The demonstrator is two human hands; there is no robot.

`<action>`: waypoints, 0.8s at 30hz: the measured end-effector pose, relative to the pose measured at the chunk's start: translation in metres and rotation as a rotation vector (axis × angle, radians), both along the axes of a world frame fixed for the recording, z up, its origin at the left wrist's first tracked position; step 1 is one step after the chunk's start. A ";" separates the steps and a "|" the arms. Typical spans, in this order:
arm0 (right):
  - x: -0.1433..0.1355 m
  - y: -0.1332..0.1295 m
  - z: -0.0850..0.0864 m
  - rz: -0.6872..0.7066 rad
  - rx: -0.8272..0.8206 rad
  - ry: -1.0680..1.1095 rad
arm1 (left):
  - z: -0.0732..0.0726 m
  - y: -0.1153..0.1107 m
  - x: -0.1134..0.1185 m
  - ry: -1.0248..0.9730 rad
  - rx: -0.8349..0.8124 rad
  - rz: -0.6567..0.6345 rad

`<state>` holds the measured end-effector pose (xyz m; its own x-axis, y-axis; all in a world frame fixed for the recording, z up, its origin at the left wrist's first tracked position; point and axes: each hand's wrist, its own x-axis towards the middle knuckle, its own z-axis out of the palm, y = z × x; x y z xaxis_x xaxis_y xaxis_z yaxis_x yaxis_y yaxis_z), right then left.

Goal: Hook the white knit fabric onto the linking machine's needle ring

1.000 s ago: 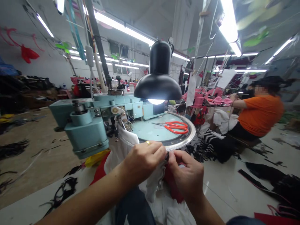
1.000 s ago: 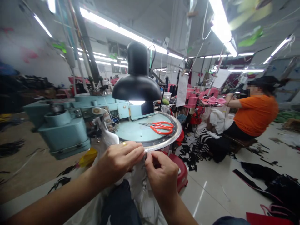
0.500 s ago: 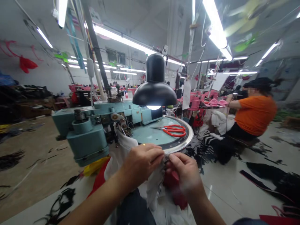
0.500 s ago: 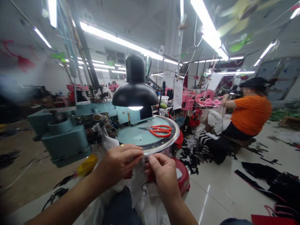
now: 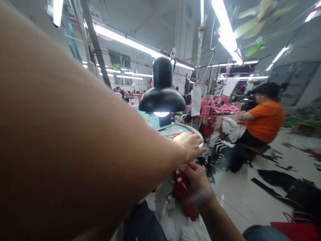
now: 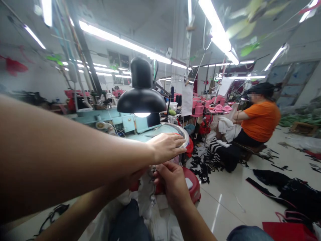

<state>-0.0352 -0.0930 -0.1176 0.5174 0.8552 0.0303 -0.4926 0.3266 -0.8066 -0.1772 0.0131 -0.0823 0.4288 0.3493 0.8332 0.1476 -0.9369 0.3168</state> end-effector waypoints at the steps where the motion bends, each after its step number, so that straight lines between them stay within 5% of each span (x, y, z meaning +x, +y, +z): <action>1: 0.000 0.000 0.001 0.000 -0.004 -0.001 | 0.001 0.001 -0.001 0.024 0.018 -0.012; 10: 0.005 -0.006 0.002 -0.003 0.014 -0.074 | 0.021 -0.013 0.007 0.170 0.221 -0.145; 20: 0.006 0.000 -0.010 -0.065 0.085 -0.159 | 0.008 -0.016 0.012 0.105 0.428 -0.038; 24: 0.006 0.003 -0.012 -0.085 0.100 -0.191 | 0.013 -0.018 0.013 0.123 0.379 -0.097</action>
